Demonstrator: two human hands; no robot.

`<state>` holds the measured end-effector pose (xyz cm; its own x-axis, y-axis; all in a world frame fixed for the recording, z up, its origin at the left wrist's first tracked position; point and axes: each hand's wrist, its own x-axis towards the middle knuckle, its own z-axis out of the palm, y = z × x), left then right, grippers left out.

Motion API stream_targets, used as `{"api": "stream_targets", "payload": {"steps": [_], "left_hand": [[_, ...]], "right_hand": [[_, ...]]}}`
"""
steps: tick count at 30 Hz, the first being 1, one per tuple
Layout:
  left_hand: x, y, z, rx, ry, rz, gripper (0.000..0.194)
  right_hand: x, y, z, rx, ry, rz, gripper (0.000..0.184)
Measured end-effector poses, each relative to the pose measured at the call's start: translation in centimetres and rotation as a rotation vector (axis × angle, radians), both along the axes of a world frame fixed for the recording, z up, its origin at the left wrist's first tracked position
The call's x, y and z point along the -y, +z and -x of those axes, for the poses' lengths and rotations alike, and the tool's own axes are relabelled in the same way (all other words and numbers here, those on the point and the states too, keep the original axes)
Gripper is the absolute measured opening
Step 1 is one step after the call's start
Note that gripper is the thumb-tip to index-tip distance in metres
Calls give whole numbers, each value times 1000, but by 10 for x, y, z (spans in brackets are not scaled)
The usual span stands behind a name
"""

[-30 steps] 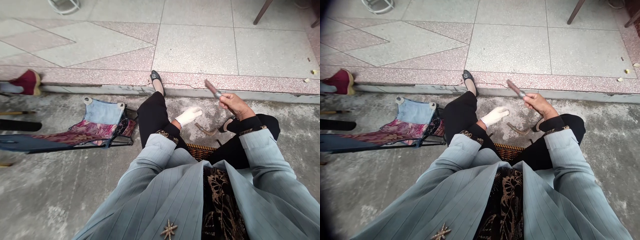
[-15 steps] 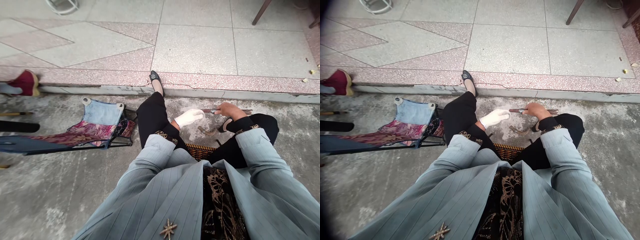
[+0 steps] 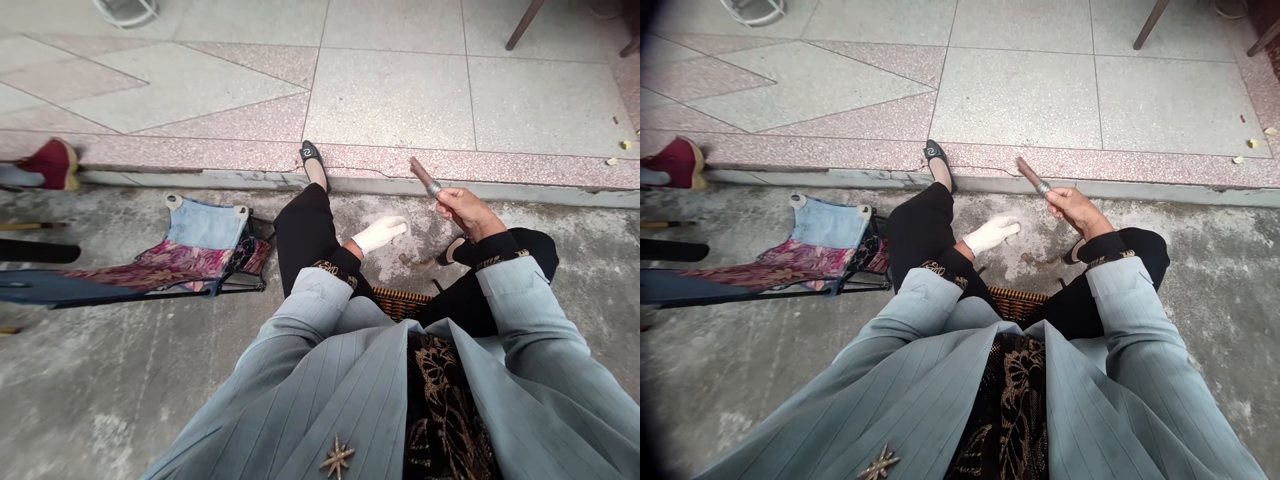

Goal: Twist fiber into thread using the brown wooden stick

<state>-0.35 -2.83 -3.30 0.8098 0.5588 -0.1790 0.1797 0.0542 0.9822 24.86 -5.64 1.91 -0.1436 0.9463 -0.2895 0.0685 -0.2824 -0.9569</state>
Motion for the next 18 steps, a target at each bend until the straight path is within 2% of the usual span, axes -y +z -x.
{"api": "stream_targets", "payload": {"steps": [2, 5, 8, 11, 14, 16, 18], "left_hand": [[1, -1, -1, -20, -64, -23, 38], [3, 5, -1, -78, -136, -166, 37], [4, 15, 1, -159, -177, -301, 35], [4, 19, 3, -221, -180, -356, 34], [2, 18, 5, -248, -165, -387, 35], [0, 15, 5, -243, -134, -411, 35], [-2, 13, 5, -204, -70, -395, 32]], "right_hand": [[-3, -8, -2, 98, -88, 8, 52], [-8, -13, -3, 495, -66, 75, 51], [-10, -12, 1, 990, 116, 122, 46], [-10, -13, 10, 1225, 394, 186, 42], [-5, -16, 18, 1166, 673, 295, 33], [0, -15, 22, 956, 844, 356, 30], [4, -9, 23, 633, 994, 383, 33]]}}
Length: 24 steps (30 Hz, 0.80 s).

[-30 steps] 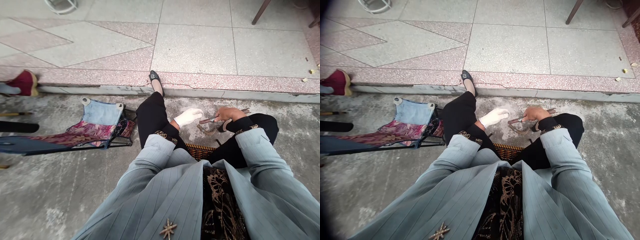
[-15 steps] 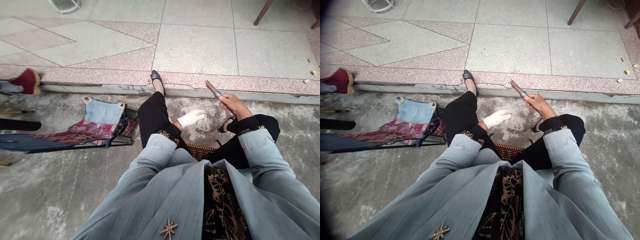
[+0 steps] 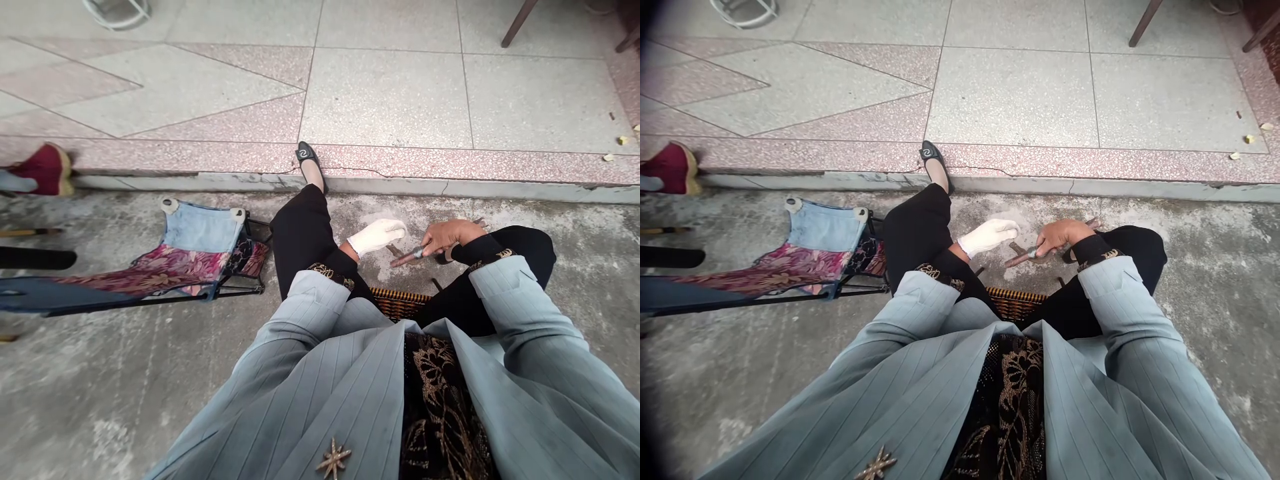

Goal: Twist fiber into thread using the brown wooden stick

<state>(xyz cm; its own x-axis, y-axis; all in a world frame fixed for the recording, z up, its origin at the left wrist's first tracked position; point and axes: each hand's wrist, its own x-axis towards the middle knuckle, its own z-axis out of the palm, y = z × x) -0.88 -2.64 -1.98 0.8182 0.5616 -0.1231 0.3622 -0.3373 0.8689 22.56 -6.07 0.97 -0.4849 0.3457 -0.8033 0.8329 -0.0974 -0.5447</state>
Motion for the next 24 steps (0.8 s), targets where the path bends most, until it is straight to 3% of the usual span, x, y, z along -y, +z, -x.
{"api": "stream_targets", "payload": {"steps": [2, 5, 8, 11, 14, 17, 21, 24], "left_hand": [[-1, -1, -1, 67, 65, 73, 29], [0, -3, -2, 143, 128, 215, 32], [1, -3, -4, 163, 140, 322, 33], [4, 0, -4, 118, 71, 328, 31], [8, 5, -4, 47, -73, 264, 33], [10, 9, -3, 44, -139, 230, 33], [8, 14, 0, 69, -36, 210, 34], [4, 17, 4, 116, 96, 151, 35]], "right_hand": [[2, 7, -3, -273, -61, 79, 39], [-1, 15, -11, -510, -431, -153, 41], [-5, 13, -19, -535, -808, -371, 41], [-9, 8, -22, -379, -960, -500, 42], [-13, 5, -24, 45, -859, -668, 41], [-15, 1, -24, 288, -736, -728, 38], [-17, -8, -19, 453, -425, -691, 39], [-15, -9, -14, 461, -234, -565, 37]]}}
